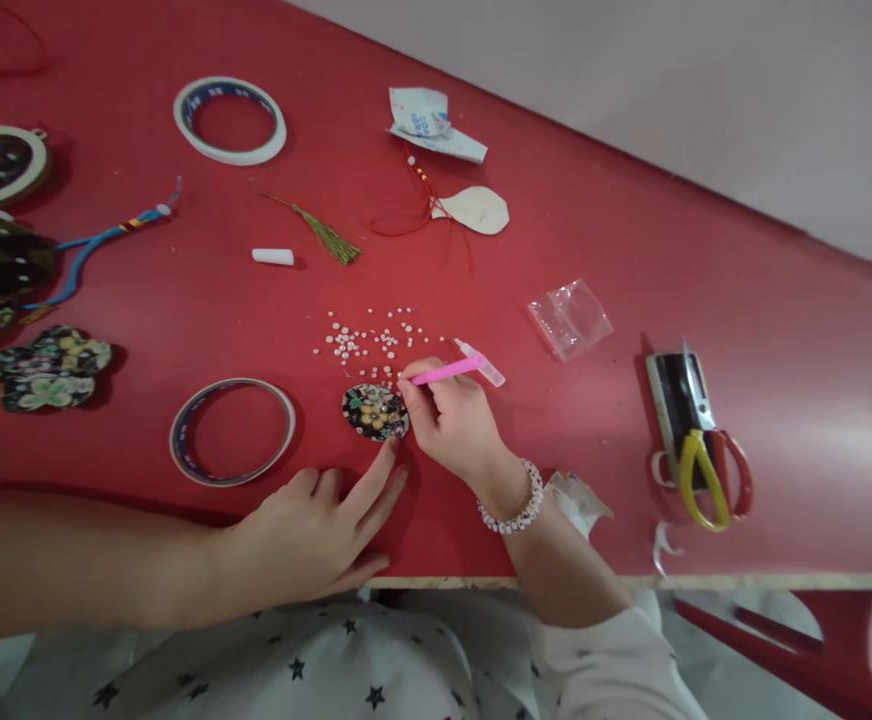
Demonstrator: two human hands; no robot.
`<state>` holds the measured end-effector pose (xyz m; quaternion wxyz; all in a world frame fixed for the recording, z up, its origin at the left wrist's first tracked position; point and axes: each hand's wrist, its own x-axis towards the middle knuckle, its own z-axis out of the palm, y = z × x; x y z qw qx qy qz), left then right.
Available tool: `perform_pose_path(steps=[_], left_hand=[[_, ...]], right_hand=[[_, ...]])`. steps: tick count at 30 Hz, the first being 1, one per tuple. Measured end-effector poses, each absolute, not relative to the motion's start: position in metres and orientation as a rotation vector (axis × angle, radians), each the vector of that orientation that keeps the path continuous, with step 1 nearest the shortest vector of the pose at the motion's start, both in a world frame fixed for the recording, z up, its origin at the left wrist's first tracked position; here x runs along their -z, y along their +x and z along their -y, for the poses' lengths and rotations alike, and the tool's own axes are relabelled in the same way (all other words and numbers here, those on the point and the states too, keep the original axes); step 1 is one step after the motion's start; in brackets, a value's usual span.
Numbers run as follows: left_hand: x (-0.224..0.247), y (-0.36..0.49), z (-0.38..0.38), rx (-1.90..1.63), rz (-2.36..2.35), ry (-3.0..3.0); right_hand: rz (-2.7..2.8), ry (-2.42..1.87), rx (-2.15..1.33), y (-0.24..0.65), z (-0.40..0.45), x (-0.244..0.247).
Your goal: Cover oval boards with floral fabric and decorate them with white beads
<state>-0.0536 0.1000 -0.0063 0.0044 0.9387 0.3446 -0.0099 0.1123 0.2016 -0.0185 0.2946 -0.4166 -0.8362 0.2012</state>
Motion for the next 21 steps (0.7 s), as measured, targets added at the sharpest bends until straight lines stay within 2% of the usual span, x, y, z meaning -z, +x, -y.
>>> perform_pose_path(steps=[5, 21], left_hand=[[0.0056, -0.0531, -0.0999, 0.036, -1.083, 2.919], [0.0057, -0.0529, -0.0996, 0.029, -1.081, 2.901]], right_hand=[[2.056, -1.205, -0.623, 0.1206, -0.1925, 0.0166], [2.201, -1.191, -0.604, 0.1138, -0.1986, 0.0213]])
